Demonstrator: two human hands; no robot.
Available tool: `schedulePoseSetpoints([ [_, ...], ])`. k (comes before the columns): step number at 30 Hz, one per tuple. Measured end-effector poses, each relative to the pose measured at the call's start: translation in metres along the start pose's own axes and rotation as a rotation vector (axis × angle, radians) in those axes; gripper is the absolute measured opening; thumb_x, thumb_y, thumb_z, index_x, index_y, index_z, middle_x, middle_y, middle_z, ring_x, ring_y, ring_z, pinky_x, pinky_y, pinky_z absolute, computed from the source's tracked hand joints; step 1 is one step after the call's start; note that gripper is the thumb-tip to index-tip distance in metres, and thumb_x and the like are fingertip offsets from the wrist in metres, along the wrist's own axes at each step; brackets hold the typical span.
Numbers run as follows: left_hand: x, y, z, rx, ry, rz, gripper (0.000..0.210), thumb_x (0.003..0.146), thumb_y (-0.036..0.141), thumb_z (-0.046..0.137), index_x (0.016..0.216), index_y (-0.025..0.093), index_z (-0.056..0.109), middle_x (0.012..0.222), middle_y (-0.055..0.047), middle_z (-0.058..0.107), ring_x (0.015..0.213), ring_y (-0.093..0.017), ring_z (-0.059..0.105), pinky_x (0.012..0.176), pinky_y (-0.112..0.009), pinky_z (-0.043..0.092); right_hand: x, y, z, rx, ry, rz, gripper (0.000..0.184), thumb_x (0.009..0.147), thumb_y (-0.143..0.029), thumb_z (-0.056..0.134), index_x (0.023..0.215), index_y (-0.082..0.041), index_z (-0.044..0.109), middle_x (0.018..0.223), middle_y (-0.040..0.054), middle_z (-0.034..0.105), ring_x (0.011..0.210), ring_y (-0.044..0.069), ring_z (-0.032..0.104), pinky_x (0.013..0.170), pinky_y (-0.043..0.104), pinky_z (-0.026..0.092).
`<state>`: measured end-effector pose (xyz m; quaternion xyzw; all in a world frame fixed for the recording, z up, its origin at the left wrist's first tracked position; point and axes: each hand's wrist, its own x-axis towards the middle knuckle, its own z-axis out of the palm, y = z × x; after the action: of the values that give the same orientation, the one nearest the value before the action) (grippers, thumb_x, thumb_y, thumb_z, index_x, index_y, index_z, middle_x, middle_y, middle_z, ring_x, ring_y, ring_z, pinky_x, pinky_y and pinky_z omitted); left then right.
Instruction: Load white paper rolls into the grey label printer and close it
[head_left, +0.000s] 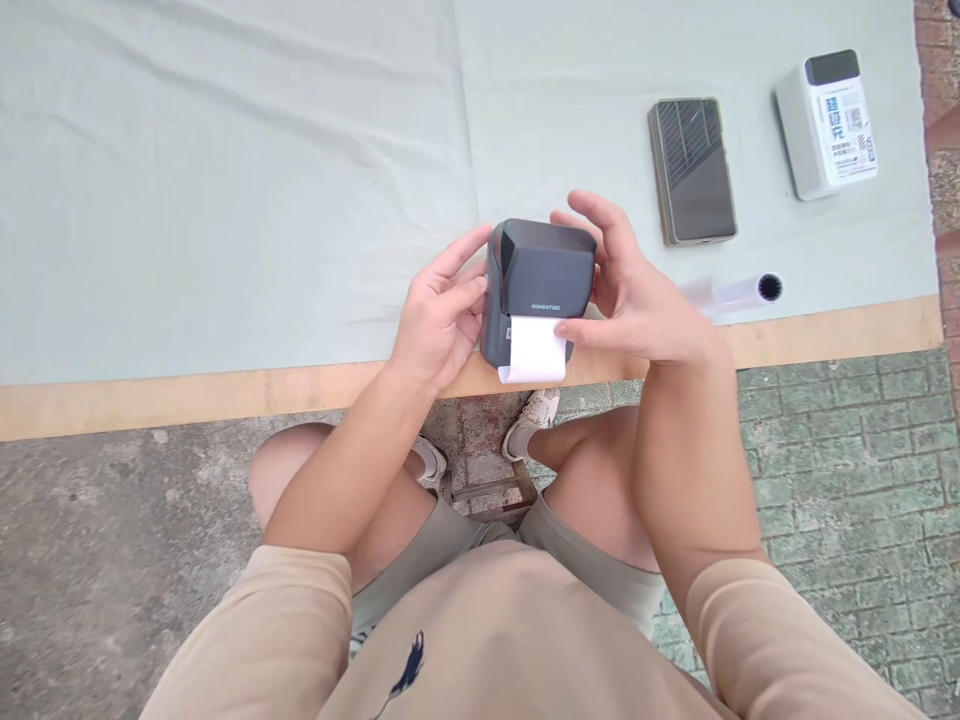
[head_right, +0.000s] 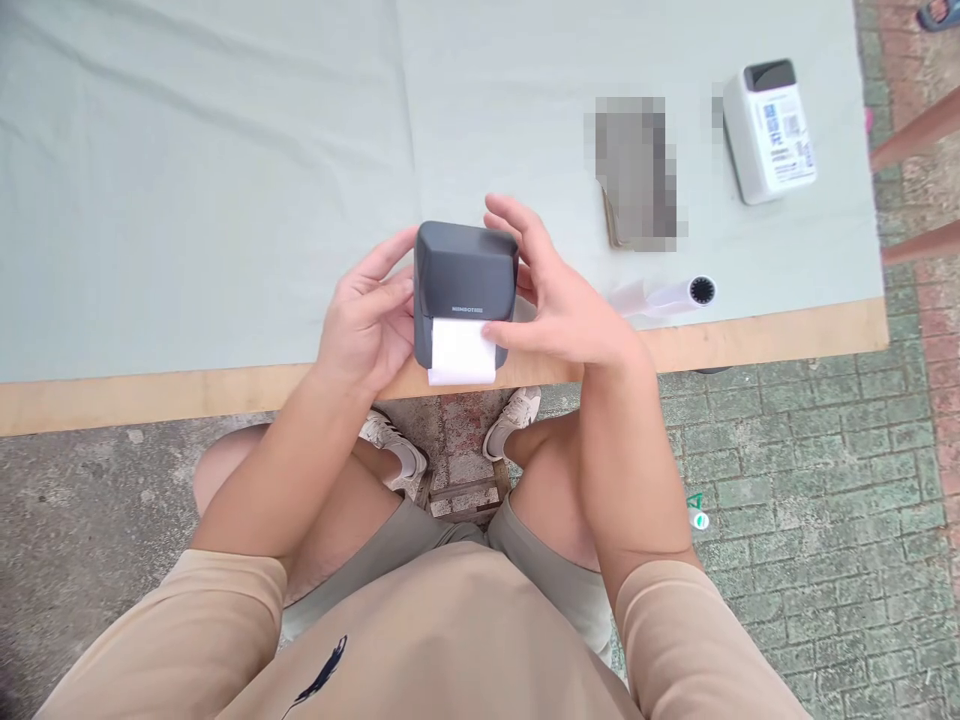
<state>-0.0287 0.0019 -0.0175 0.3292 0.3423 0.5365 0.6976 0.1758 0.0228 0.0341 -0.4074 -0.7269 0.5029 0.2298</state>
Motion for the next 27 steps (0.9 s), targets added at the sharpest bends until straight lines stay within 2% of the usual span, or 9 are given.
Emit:
schedulePoseSetpoints([
  [2, 0.001, -0.001, -0.001, 0.022, 0.011, 0.007, 0.034, 0.081, 0.027, 0.058, 0.115, 0.030, 0.057, 0.096, 0.003, 0.071, 0.078, -0.013, 0.069, 0.064, -0.026, 0.056, 0.001, -0.004, 0.001, -0.064, 0.103, -0.020, 0.092, 0.065, -0.041, 0.076, 0.138, -0.031, 0.021, 0.145, 0.0037, 0.033, 0.130, 0.020, 0.041, 0.100, 0.033, 0.049],
  [5, 0.004, -0.003, -0.003, 0.035, 0.039, 0.022, 0.037, 0.079, 0.031, 0.060, 0.116, 0.031, 0.056, 0.096, 0.002, 0.070, 0.082, -0.016, 0.070, 0.064, -0.028, 0.057, 0.004, -0.010, 0.006, -0.201, 0.560, -0.035, 0.050, 0.075, -0.050, 0.065, 0.112, -0.025, 0.043, 0.112, 0.0061, 0.055, 0.096, 0.017, 0.057, 0.078, 0.033, 0.052],
  [7, 0.006, -0.005, -0.003, 0.036, 0.066, 0.016, 0.039, 0.077, 0.033, 0.062, 0.115, 0.030, 0.055, 0.096, 0.001, 0.070, 0.085, -0.019, 0.070, 0.065, -0.030, 0.057, 0.006, -0.014, 0.011, -0.260, 0.770, -0.036, 0.028, 0.086, -0.051, 0.047, 0.085, -0.023, 0.044, 0.081, 0.0037, 0.055, 0.069, 0.013, 0.052, 0.067, 0.033, 0.048],
  [8, 0.006, -0.005, -0.003, 0.039, 0.078, 0.006, 0.039, 0.077, 0.034, 0.061, 0.116, 0.030, 0.055, 0.096, 0.001, 0.070, 0.088, -0.020, 0.070, 0.068, -0.032, 0.057, 0.007, -0.016, 0.013, -0.270, 0.782, -0.044, 0.030, 0.090, -0.050, 0.040, 0.077, -0.023, 0.043, 0.072, 0.0026, 0.054, 0.063, 0.013, 0.050, 0.066, 0.033, 0.047],
  [10, 0.005, -0.005, -0.001, 0.048, 0.083, -0.006, 0.039, 0.079, 0.038, 0.059, 0.117, 0.030, 0.052, 0.100, 0.000, 0.069, 0.096, -0.023, 0.069, 0.076, -0.037, 0.058, 0.007, -0.020, 0.016, -0.270, 0.674, -0.075, 0.034, 0.093, -0.046, 0.036, 0.071, -0.022, 0.046, 0.069, 0.0021, 0.055, 0.066, 0.013, 0.054, 0.069, 0.034, 0.048],
  [13, 0.003, -0.004, 0.002, 0.060, 0.051, 0.016, 0.045, 0.076, 0.041, 0.064, 0.117, 0.030, 0.050, 0.114, -0.001, 0.065, 0.111, -0.026, 0.063, 0.088, -0.041, 0.056, 0.007, -0.026, 0.016, -0.327, 0.530, -0.105, 0.024, 0.091, -0.035, 0.041, 0.084, -0.021, 0.058, 0.089, 0.0021, 0.064, 0.085, 0.015, 0.060, 0.074, 0.032, 0.048],
  [15, 0.002, -0.003, 0.004, 0.059, 0.045, 0.033, 0.053, 0.070, 0.038, 0.072, 0.117, 0.030, 0.050, 0.120, -0.002, 0.063, 0.114, -0.026, 0.061, 0.086, -0.036, 0.057, 0.007, -0.032, 0.015, -0.525, 0.418, -0.076, 0.018, 0.088, -0.029, 0.045, 0.095, -0.023, 0.061, 0.099, 0.0009, 0.065, 0.090, 0.016, 0.058, 0.077, 0.033, 0.047],
  [19, 0.001, -0.005, 0.005, 0.055, 0.049, 0.069, 0.058, 0.066, 0.036, 0.076, 0.118, 0.030, 0.052, 0.119, -0.002, 0.064, 0.105, -0.022, 0.065, 0.076, -0.029, 0.057, 0.012, -0.044, 0.017, -0.870, 0.202, 0.022, 0.027, 0.082, -0.023, 0.049, 0.104, -0.026, 0.063, 0.099, -0.0010, 0.067, 0.086, 0.022, 0.052, 0.076, 0.039, 0.041],
  [27, -0.001, -0.007, 0.005, 0.089, 0.039, 0.085, 0.059, 0.067, 0.039, 0.075, 0.120, 0.029, 0.051, 0.120, -0.003, 0.064, 0.108, -0.024, 0.064, 0.080, -0.030, 0.057, 0.027, -0.055, 0.021, -0.962, 0.121, 0.119, 0.033, 0.074, -0.018, 0.051, 0.102, -0.028, 0.064, 0.086, 0.0027, 0.065, 0.080, 0.023, 0.054, 0.059, 0.033, 0.035],
])
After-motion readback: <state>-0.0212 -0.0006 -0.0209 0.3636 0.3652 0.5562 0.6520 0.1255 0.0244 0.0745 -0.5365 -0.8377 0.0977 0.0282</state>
